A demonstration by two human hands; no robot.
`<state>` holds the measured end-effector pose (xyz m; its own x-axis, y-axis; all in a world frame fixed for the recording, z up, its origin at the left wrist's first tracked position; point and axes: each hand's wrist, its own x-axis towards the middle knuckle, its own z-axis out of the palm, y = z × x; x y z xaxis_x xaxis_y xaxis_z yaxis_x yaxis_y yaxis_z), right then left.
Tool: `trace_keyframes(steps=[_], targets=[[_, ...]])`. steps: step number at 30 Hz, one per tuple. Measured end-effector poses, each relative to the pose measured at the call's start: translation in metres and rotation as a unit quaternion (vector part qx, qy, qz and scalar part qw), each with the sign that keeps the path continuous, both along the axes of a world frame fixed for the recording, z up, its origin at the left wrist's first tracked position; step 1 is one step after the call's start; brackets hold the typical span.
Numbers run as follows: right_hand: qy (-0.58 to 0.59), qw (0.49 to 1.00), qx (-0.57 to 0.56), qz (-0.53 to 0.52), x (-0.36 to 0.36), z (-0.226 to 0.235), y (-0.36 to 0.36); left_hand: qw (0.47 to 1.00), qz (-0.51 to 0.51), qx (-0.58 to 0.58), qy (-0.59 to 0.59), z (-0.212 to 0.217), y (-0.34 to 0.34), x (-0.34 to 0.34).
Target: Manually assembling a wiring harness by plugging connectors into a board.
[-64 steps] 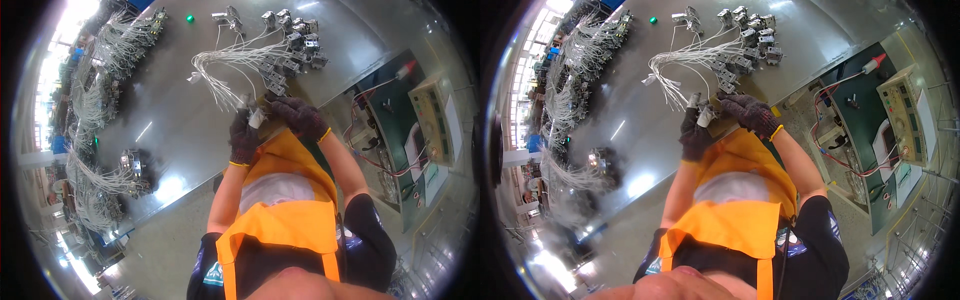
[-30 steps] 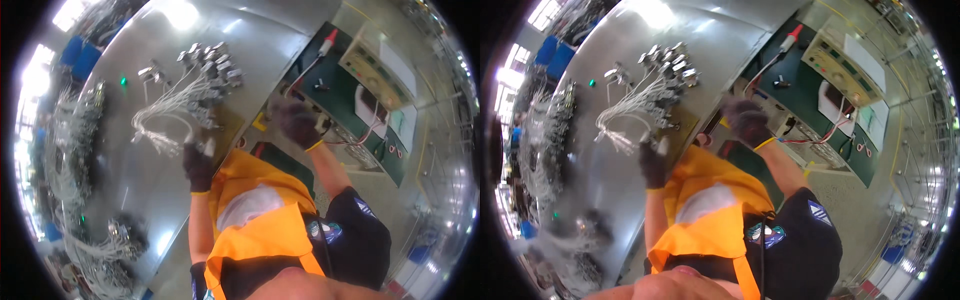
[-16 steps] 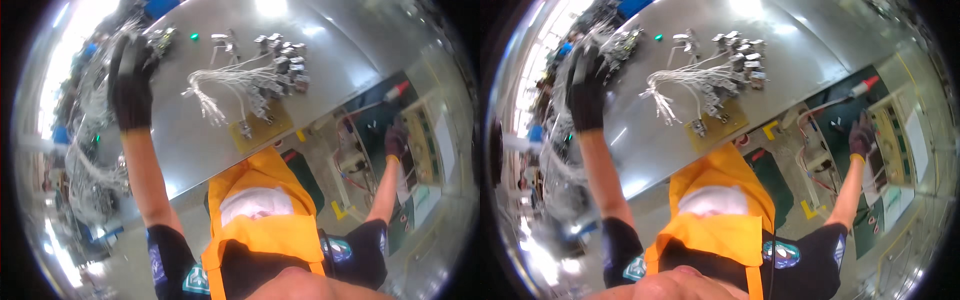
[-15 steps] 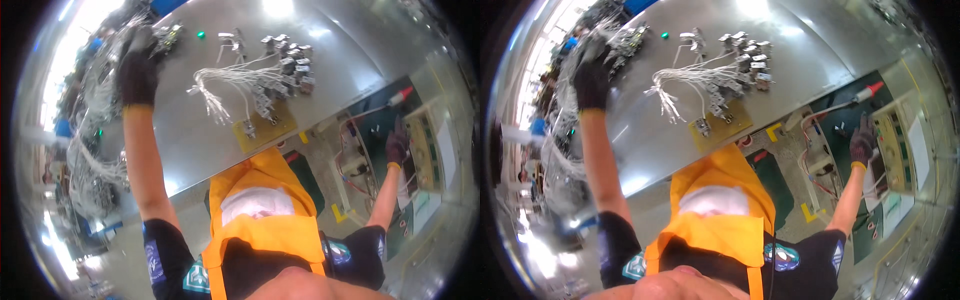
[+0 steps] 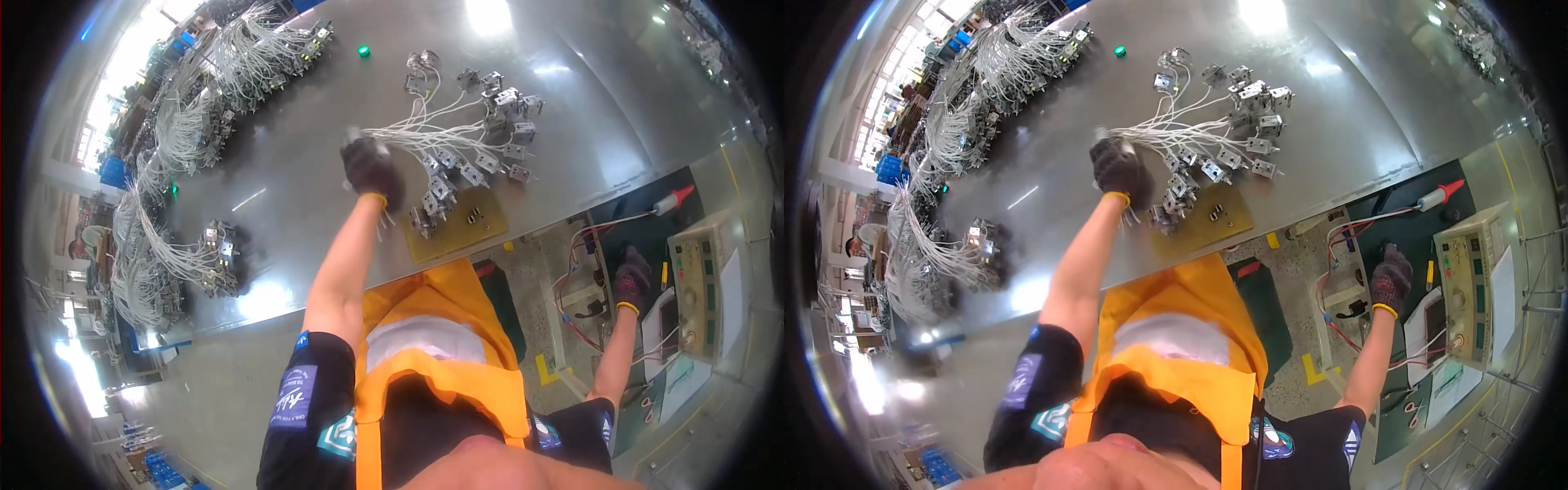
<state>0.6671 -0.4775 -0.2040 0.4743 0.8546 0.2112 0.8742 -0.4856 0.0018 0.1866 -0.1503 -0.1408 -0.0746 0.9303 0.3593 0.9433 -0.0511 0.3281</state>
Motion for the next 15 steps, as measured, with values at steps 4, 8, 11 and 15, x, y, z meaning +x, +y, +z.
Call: trace_keyframes(steps=[4,8,11,15], targets=[[0.085,0.995,0.044,-0.012,-0.001,0.016,0.004,0.986,-0.070,0.143,0.056,-0.025,0.009,-0.033],[0.347,0.910,0.220,-0.055,0.040,0.011,-0.008,0.999,0.007,-0.052,-0.002,-0.021,0.052,-0.042],[0.524,0.757,0.367,-0.132,0.034,0.040,0.012,0.990,0.053,-0.133,0.000,-0.009,0.083,-0.045],[0.599,0.729,0.331,0.003,-0.001,0.083,0.073,0.970,0.123,-0.208,-0.031,0.014,0.109,-0.044]])
